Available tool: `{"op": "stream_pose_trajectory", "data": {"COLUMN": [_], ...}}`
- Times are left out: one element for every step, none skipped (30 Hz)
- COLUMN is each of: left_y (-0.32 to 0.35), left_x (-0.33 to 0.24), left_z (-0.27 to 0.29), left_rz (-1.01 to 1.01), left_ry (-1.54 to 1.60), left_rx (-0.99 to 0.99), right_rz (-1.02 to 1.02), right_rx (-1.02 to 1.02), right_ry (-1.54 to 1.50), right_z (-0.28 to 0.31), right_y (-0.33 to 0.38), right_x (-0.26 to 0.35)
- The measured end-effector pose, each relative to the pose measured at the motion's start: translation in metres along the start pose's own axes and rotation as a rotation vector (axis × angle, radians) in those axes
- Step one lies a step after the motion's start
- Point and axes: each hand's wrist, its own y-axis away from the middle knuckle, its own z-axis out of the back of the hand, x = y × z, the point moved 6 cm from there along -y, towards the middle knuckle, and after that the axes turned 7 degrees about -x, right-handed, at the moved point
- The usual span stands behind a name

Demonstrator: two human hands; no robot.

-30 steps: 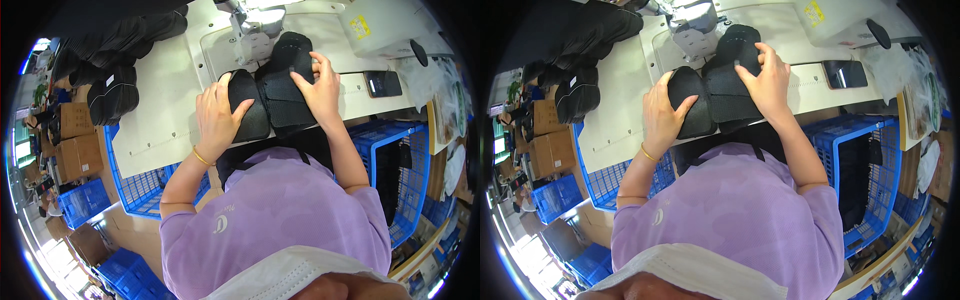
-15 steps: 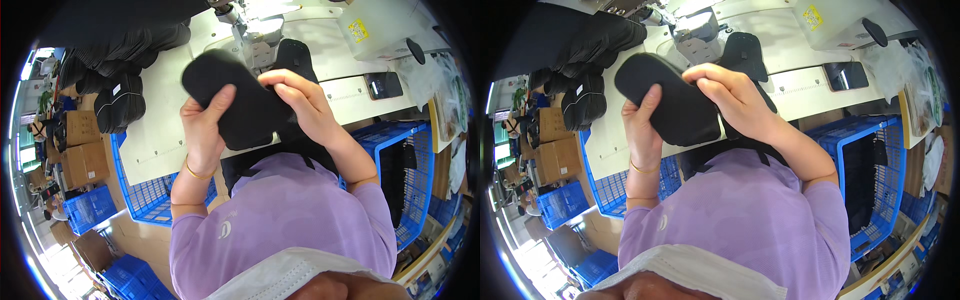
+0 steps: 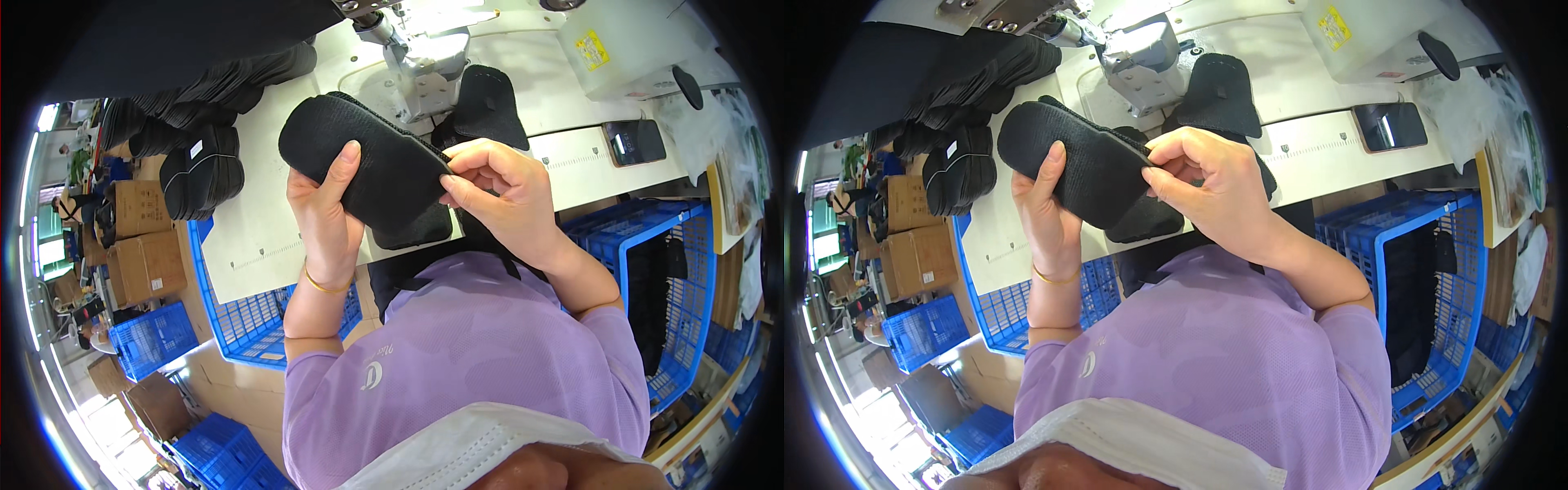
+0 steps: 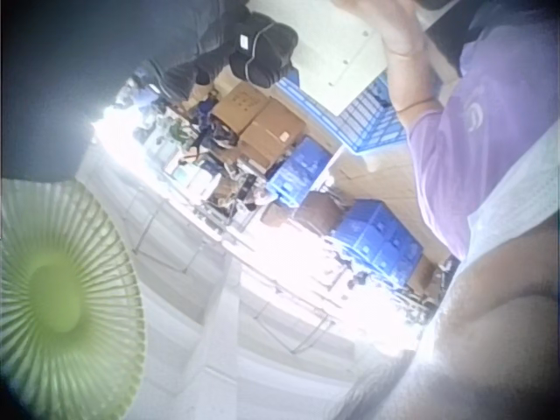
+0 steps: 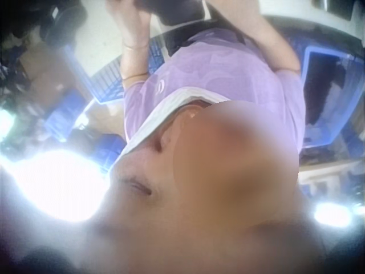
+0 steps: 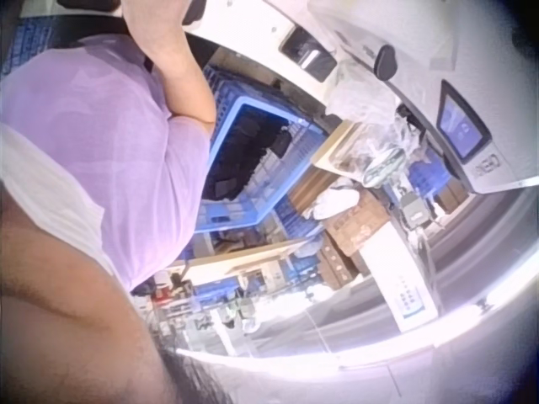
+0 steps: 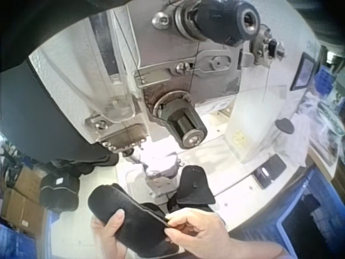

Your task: The person stitches shoe components by aligning fabric pieces by hand and sewing along the edges with a sewing machine.

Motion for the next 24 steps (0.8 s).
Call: {"op": "stream_pose_trajectory", "data": {"left_y": [-0.003, -0.005, -0.007, -0.01, -0.013, -0.018, -0.023, -0.029, -0.038, -0.048, -0.057, -0.065, -0.074, -0.083, -0.091, -0.097, -0.104, -0.112, -0.118, -0.124, -0.127, -0.129, -0.132, -0.135], "left_x": [-0.001, -0.002, -0.004, -0.007, -0.009, -0.012, -0.014, -0.017, -0.02, -0.02, -0.02, -0.023, -0.026, -0.026, -0.026, -0.031, -0.032, -0.032, -0.031, -0.026, -0.025, -0.024, -0.023, -0.022], "left_z": [0.0, -0.001, -0.004, -0.008, -0.012, -0.015, -0.019, -0.023, -0.025, -0.029, -0.034, -0.04, -0.044, -0.048, -0.053, -0.056, -0.058, -0.057, -0.055, -0.053, -0.053, -0.054, -0.053, -0.052], "left_rz": [-0.016, -0.033, -0.039, -0.059, -0.079, -0.086, -0.088, -0.09, -0.096, -0.043, 0.009, 0.013, 0.007, 0.051, 0.095, 0.066, 0.062, 0.065, 0.07, 0.123, 0.125, 0.131, 0.137, 0.139], "left_ry": [-0.021, -0.041, -0.037, -0.071, -0.102, -0.095, -0.179, -0.264, -0.257, -0.292, -0.327, -0.354, -0.35, -0.36, -0.372, -0.422, -0.422, -0.442, -0.462, -0.467, -0.468, -0.473, -0.48, -0.482], "left_rx": [-0.001, -0.004, -0.005, -0.002, -0.001, 0.0, 0.022, 0.045, 0.048, 0.096, 0.146, 0.17, 0.176, 0.197, 0.218, 0.195, 0.201, 0.189, 0.178, 0.154, 0.162, 0.174, 0.184, 0.192], "right_rz": [-0.028, -0.025, -0.061, -0.095, -0.09, -0.14, -0.19, -0.19, -0.182, -0.228, -0.274, -0.236, -0.228, -0.222, -0.217, -0.186, -0.18, -0.168, -0.157, -0.145, -0.142, -0.141, -0.139, -0.137], "right_rx": [-0.003, 0.002, -0.042, -0.086, -0.082, -0.042, -0.004, 0.048, 0.049, 0.092, 0.134, 0.115, 0.114, 0.102, 0.091, 0.074, 0.071, 0.072, 0.072, 0.068, 0.06, 0.064, 0.069, 0.062], "right_ry": [-0.011, -0.009, -0.048, -0.087, -0.082, -0.048, -0.014, 0.028, 0.033, 0.02, 0.007, -0.016, -0.012, -0.049, -0.087, -0.099, -0.099, -0.122, -0.145, -0.138, -0.139, -0.153, -0.17, -0.171], "right_z": [0.0, -0.002, -0.002, -0.001, 0.0, 0.0, 0.0, -0.001, 0.001, -0.001, -0.004, -0.005, -0.005, -0.005, -0.005, -0.006, -0.006, -0.006, -0.006, -0.004, -0.004, -0.004, -0.005, -0.005], "right_y": [0.0, -0.001, -0.003, -0.004, -0.006, -0.008, -0.01, -0.013, -0.018, -0.022, -0.025, -0.03, -0.036, -0.042, -0.049, -0.055, -0.059, -0.062, -0.065, -0.067, -0.067, -0.067, -0.067, -0.067], "right_x": [-0.001, 0.001, 0.002, 0.003, 0.004, 0.002, 0.001, 0.001, 0.004, 0.006, 0.007, 0.009, 0.011, 0.014, 0.016, 0.02, 0.021, 0.021, 0.021, 0.018, 0.017, 0.017, 0.017, 0.017]}}
